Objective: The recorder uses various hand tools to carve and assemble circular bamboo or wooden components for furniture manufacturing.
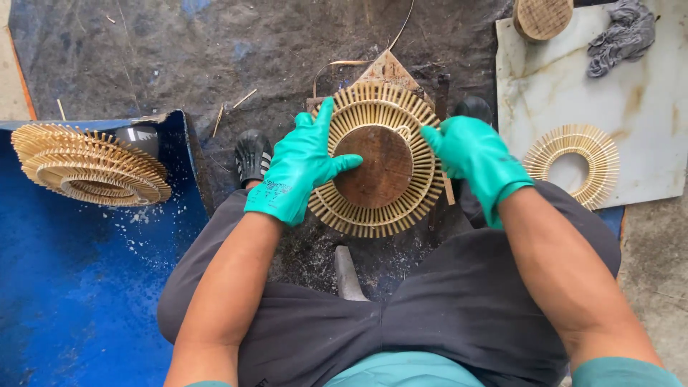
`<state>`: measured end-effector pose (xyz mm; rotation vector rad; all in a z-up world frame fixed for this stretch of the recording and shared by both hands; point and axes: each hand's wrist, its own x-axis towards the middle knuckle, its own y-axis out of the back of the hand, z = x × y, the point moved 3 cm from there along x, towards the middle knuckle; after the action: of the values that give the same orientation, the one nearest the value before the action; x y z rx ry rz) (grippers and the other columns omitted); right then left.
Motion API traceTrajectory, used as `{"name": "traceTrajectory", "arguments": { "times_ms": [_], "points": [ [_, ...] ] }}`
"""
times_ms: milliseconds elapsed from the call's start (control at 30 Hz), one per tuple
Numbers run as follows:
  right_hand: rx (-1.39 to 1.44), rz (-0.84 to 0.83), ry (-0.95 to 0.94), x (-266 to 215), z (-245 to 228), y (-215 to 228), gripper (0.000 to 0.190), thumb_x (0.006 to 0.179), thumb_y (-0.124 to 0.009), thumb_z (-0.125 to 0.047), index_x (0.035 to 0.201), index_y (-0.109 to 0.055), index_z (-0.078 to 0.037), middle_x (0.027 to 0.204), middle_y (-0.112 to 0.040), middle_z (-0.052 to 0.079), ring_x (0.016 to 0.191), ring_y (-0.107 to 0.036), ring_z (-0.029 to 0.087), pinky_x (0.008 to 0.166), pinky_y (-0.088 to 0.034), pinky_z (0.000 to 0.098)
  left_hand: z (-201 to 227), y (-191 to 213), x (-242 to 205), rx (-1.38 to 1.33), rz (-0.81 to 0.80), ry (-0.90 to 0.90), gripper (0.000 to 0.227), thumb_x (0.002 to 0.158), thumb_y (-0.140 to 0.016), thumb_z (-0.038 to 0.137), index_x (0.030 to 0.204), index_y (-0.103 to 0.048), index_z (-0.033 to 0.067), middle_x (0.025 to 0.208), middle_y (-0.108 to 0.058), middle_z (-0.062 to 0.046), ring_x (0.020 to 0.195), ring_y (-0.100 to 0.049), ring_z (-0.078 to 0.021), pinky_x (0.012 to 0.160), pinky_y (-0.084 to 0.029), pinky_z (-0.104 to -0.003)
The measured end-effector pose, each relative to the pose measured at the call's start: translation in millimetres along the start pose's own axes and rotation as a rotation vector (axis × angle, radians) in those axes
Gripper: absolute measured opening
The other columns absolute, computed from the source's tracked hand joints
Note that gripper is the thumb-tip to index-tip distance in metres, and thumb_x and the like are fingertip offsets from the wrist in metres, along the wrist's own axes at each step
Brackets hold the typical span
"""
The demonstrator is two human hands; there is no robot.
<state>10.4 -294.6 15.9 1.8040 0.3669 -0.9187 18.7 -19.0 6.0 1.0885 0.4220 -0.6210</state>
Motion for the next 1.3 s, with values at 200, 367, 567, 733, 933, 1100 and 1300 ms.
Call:
{"name": "traceTrajectory", "arguments": {
  "times_ms": [200,367,567,733,933,1100,1300],
  "points": [
    [-0.167,0.128,0.128,36.5,5.9,-39.0,0.054,0.101,-0.056,-0.056,0.103,-0.07,-0.005,0.092,-0.07,0.024,0.088,-0.067,0.047,0.078,-0.051,0.0583,-5.6,-5.6,-0.4,0.005,-0.113,0.038,0.123,0.068,-0.084,0.068,0.164,-0.017,0.0305,0.138,-0.048,-0.03,0.112,-0.063,-0.0471,0.092,-0.055,-0.053],
    [-0.097,0.244,0.164,32.5,5.4,-28.8,0.056,0.103,-0.057,-0.057,0.105,-0.069,-0.002,0.09,-0.071,0.026,0.087,-0.067,0.048,0.078,-0.05,0.0591,-8.1,-12.8,-1.8,-0.062,-0.088,-0.017,0.124,0.067,-0.084,0.067,0.163,-0.017,0.0287,0.136,-0.05,-0.03,0.112,-0.064,-0.0457,0.093,-0.055,-0.052],
    [-0.003,0.167,0.135,-8.7,9.7,4.7,0.056,0.1,-0.062,-0.056,0.093,-0.071,-0.001,0.077,-0.07,0.023,0.076,-0.068,0.042,0.074,-0.053,0.0528,-8.9,-12.1,-12.7,0.04,-0.052,0.054,0.119,0.072,-0.081,0.069,0.163,-0.025,0.0173,0.135,-0.053,-0.028,0.116,-0.064,-0.0444,0.094,-0.054,-0.053],
    [0.015,-0.119,-0.063,-14.9,32.9,-34.5,0.063,0.102,-0.06,-0.057,0.086,-0.071,0.003,0.068,-0.071,0.018,0.058,-0.07,0.031,0.06,-0.056,0.0448,-8.6,-18.3,-14.7,-0.058,0.047,-0.012,0.124,0.064,-0.087,0.066,0.158,-0.027,0.0123,0.133,-0.05,-0.03,0.114,-0.061,-0.0459,0.089,-0.055,-0.052],
    [0.389,0.09,-0.051,-48.2,35.6,-32.7,0.047,0.096,-0.067,-0.05,0.095,-0.069,-0.003,0.068,-0.07,0.015,0.058,-0.069,0.028,0.059,-0.055,0.0444,-16.1,-24.0,-20.1,-0.018,0.188,-0.058,0.115,0.067,-0.086,0.065,0.156,-0.035,0.014,0.13,-0.055,-0.026,0.112,-0.062,-0.0455,0.089,-0.054,-0.054],
    [0.493,0.297,-0.108,-0.8,117.3,-84.6,0.064,0.095,-0.068,-0.059,0.109,-0.059,0.003,0.094,-0.07,0.027,0.083,-0.068,0.046,0.073,-0.053,0.054,11.4,-26.3,-53.4,0.069,0.155,0.049,0.107,0.077,-0.081,0.062,0.157,-0.034,0.0098,0.131,-0.053,-0.026,0.11,-0.063,-0.0448,0.086,-0.056,-0.054],
    [0.216,0.219,-0.049,56.1,149.1,-189.3,0.072,0.087,-0.074,-0.055,0.121,-0.052,0.003,0.111,-0.066,0.035,0.105,-0.064,0.052,0.087,-0.053,0.057,29.2,-53.2,-95.0,-0.059,0.338,-0.03,0.097,0.078,-0.082,0.055,0.151,-0.04,0.0065,0.14,-0.05,-0.027,0.114,-0.06,-0.0452,0.087,-0.054,-0.053]
  ]
}}
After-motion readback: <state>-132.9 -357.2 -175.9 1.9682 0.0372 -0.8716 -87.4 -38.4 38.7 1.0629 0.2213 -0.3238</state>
